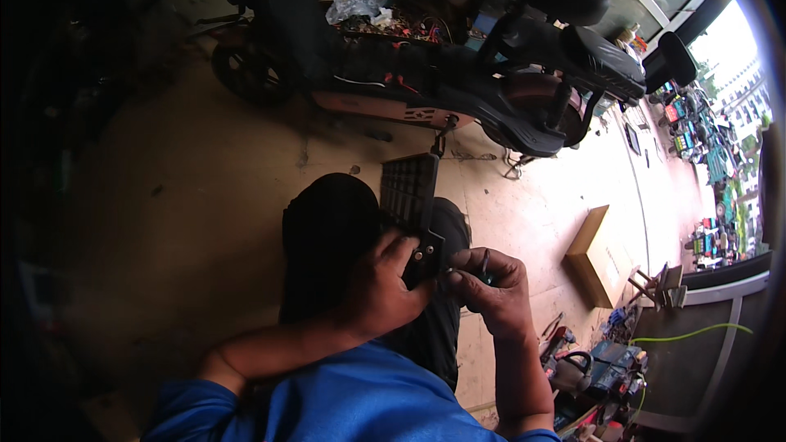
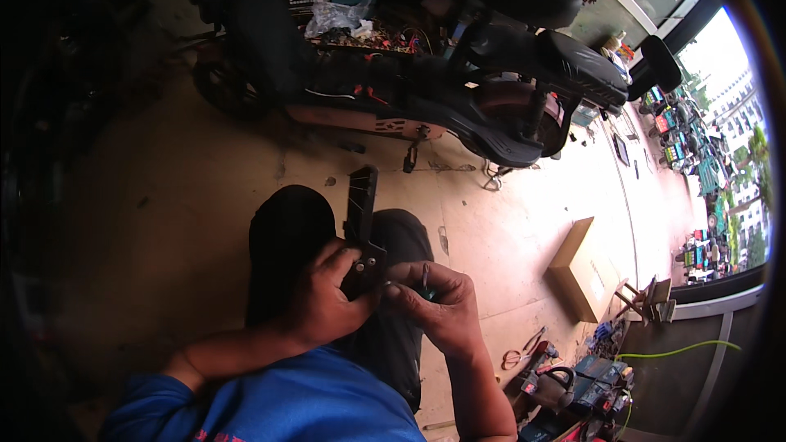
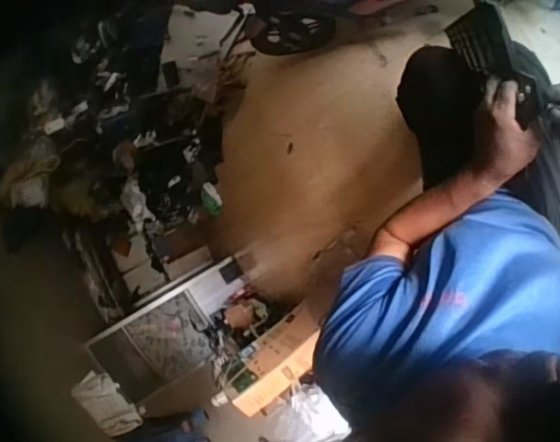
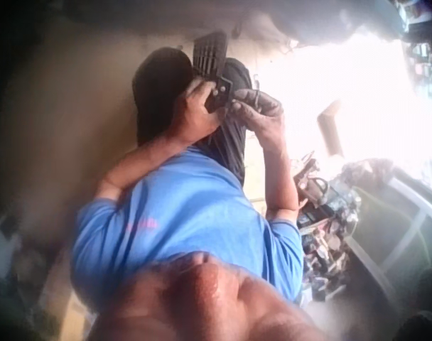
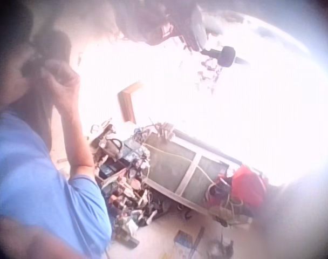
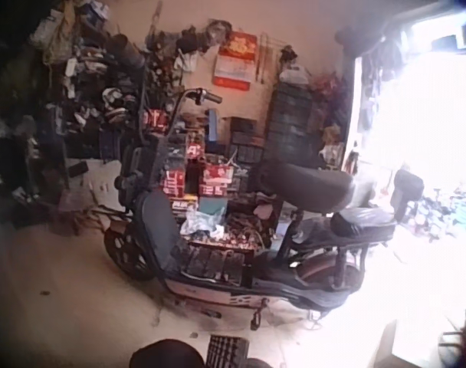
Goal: The person assembles a small electronic component by hand, places a plastic cover onto an electric scooter's footboard area, and then plugs a charger into the scooter's port.
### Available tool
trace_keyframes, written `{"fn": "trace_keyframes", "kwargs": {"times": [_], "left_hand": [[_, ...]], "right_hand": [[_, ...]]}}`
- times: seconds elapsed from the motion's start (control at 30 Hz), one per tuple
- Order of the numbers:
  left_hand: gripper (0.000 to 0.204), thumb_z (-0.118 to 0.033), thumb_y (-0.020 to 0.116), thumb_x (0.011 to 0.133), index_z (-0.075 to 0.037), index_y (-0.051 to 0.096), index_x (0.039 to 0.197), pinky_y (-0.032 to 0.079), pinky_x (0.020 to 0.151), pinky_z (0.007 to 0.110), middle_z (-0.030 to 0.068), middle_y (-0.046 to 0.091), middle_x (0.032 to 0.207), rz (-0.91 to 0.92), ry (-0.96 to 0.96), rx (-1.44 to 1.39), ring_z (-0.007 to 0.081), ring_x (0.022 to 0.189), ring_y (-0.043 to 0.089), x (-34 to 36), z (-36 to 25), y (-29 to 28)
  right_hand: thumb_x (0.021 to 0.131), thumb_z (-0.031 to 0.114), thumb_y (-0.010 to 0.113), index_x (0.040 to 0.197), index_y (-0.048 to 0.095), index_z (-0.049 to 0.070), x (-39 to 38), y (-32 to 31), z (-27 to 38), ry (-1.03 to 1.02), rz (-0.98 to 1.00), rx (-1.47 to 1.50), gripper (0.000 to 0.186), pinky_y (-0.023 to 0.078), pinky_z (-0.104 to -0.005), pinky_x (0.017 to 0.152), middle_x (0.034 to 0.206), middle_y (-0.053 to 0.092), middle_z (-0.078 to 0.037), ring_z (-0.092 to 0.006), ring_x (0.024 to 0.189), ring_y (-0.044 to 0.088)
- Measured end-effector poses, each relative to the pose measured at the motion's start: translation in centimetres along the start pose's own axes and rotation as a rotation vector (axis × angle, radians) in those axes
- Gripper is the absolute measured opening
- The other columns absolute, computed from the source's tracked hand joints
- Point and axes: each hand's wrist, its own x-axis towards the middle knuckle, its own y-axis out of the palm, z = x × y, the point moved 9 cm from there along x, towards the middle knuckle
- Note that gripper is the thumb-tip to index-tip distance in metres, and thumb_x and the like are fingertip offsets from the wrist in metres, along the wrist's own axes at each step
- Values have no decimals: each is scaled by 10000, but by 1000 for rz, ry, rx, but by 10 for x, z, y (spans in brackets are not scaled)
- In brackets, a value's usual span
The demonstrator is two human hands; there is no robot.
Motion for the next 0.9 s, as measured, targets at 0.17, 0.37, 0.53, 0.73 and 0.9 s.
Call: {"fn": "trace_keyframes", "kwargs": {"times": [0.17, 0.37, 0.53, 0.73, 0.9], "left_hand": [[430, -156, 888, 802, 7, 673, 1137, 568, 822, 395, 177, 667, 1051, -10, -41, -11, 343, 939, 701, -13, 25, 23], [415, -133, 873, 813, -6, 681, 1159, 564, 857, 400, 169, 674, 1068, 42, -39, -93, 346, 982, 696, -9, 27, 35], [423, -136, 846, 831, -5, 683, 1199, 562, 884, 400, 175, 673, 1087, 55, -37, -100, 351, 1010, 696, -12, 32, 34], [415, -157, 772, 885, 23, 667, 1243, 552, 920, 398, 207, 669, 1133, 94, -32, -155, 363, 1050, 689, -13, 40, 32], [377, -119, 695, 930, 40, 655, 1270, 542, 941, 391, 216, 667, 1149, 122, -34, -226, 356, 1070, 685, -13, 43, 35]], "right_hand": [[966, 179, 815, 1051, 769, -14, -6, -23, -26, 28, -66, -103, 216, 445, -200, 583, 799, 707, 10, -38, 667, 588], [965, 97, 800, 1045, 780, -14, 3, -31, -43, -77, -106, -130, 138, 473, -206, 650, 838, 703, 14, -40, 733, 594], [970, 60, 787, 1053, 786, -13, 14, -24, -48, -106, -70, -132, 110, 507, -213, 744, 932, 732, 3, -48, 843, 634], [974, 5, 752, 1040, 768, -16, 21, -19, -50, -72, -24, -129, 71, 543, -254, 846, 972, 752, -34, -81, 920, 670], [967, 56, 785, 1043, 782, -10, 20, -22, -49, -101, -66, -168, 101, 521, -212, 770, 947, 752, -2, -52, 859, 650]]}}
